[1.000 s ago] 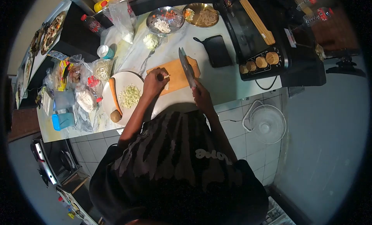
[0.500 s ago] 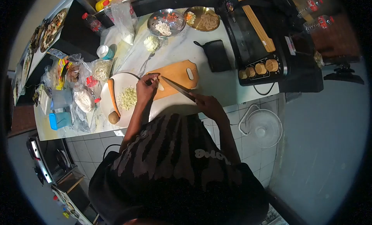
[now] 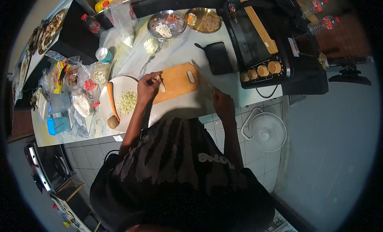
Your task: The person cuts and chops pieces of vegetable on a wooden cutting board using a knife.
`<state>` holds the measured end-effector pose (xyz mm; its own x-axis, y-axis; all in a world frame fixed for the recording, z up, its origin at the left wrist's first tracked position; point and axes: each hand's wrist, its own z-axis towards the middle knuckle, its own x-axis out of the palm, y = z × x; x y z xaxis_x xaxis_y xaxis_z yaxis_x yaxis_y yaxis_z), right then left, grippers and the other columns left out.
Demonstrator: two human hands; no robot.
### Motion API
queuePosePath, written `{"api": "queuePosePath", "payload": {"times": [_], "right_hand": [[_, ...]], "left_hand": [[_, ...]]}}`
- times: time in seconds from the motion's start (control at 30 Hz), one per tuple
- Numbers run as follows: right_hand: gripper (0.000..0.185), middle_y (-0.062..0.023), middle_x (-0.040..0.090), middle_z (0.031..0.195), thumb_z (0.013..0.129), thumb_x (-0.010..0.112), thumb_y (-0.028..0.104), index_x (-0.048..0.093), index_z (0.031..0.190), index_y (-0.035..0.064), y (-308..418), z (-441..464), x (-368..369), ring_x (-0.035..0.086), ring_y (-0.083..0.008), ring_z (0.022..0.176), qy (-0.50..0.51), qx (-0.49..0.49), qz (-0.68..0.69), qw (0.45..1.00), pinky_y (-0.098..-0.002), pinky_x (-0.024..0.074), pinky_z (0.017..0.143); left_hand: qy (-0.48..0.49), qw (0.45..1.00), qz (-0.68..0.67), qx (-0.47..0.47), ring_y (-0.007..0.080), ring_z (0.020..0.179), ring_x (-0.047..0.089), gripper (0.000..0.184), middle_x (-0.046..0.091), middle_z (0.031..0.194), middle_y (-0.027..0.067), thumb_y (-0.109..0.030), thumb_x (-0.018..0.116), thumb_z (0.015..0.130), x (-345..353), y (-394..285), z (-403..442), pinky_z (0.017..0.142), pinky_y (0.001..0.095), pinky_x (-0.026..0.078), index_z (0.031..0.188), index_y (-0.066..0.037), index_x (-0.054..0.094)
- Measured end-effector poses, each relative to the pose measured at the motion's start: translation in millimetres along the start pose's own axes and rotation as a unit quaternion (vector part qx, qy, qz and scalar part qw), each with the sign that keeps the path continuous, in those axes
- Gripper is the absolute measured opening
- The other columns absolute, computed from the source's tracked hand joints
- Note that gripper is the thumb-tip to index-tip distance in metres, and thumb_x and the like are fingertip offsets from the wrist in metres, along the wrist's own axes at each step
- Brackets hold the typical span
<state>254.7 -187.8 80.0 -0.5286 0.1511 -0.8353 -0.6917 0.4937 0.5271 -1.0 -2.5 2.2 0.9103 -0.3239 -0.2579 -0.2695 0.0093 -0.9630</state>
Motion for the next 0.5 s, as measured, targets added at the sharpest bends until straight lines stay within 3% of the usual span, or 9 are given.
{"api": "queuePosePath", "payload": {"times": [0.03,0.1,0.23,0.3,0.33,0.4,0.5], "right_hand": [[0.028,-0.0219,0.070,0.086,0.094,0.058,0.022,0.071,0.115,0.0071,-2,0,-4,0.072,-0.0317,0.080,0.002,-0.001,-0.001,1.000,-0.0399,0.0539,0.073],[0.027,-0.0223,0.070,0.087,0.094,0.057,0.021,0.072,0.113,0.0075,-6,-2,-8,0.070,-0.0378,0.081,0.021,-0.044,0.138,0.989,-0.0446,0.0543,0.073],[0.026,-0.0224,0.070,0.089,0.094,0.057,0.022,0.072,0.112,0.0083,-9,0,-3,0.067,-0.0408,0.083,0.083,-0.063,0.036,0.994,-0.0480,0.0540,0.073],[0.027,-0.0218,0.069,0.085,0.095,0.058,0.024,0.072,0.112,0.0092,-2,7,1,0.067,-0.0407,0.082,-0.065,-0.026,-0.009,0.997,-0.0485,0.0543,0.072],[0.027,-0.0218,0.069,0.085,0.095,0.058,0.024,0.072,0.112,0.0092,-2,7,-3,0.067,-0.0407,0.082,-0.062,-0.029,-0.012,0.998,-0.0485,0.0543,0.072],[0.029,-0.0206,0.071,0.090,0.097,0.058,0.027,0.071,0.115,0.0084,-1,5,-10,0.071,-0.0363,0.083,0.055,-0.052,0.026,0.997,-0.0436,0.0543,0.072],[0.030,-0.0215,0.070,0.088,0.098,0.057,0.027,0.070,0.118,0.0100,-8,5,6,0.070,-0.0364,0.083,0.080,-0.076,-0.027,0.994,-0.0460,0.0534,0.070]], "left_hand": [[-0.004,1.000,-0.006,0.011,0.0054,0.062,0.052,0.031,0.065,0.074,0.0012,-0.009,0.078,0.083,-1,2,2,0.059,0.0231,0.043,0.113,-0.009,0.075],[-0.007,0.999,-0.015,0.028,0.0049,0.063,0.052,0.029,0.066,0.075,0.0001,-0.007,0.077,0.084,-4,-3,2,0.059,0.0225,0.043,0.113,-0.007,0.075],[0.030,0.998,-0.056,0.005,0.0044,0.063,0.053,0.029,0.067,0.076,-0.0001,-0.005,0.076,0.085,2,2,7,0.058,0.0222,0.043,0.114,-0.005,0.074],[0.014,0.994,-0.092,0.057,0.0041,0.062,0.053,0.029,0.067,0.075,0.0000,-0.005,0.074,0.086,9,13,14,0.057,0.0215,0.042,0.115,-0.004,0.072],[0.010,0.994,-0.094,0.055,0.0041,0.062,0.053,0.029,0.067,0.075,0.0000,-0.005,0.074,0.086,11,15,14,0.057,0.0215,0.042,0.115,-0.004,0.072],[0.031,0.994,-0.104,0.018,0.0041,0.061,0.053,0.029,0.068,0.075,0.0007,-0.004,0.073,0.087,10,12,14,0.057,0.0214,0.042,0.116,-0.004,0.072],[0.055,0.991,-0.117,-0.040,0.0040,0.062,0.054,0.028,0.069,0.076,0.0012,-0.004,0.072,0.088,8,-2,9,0.057,0.0216,0.042,0.117,-0.003,0.071]]}}
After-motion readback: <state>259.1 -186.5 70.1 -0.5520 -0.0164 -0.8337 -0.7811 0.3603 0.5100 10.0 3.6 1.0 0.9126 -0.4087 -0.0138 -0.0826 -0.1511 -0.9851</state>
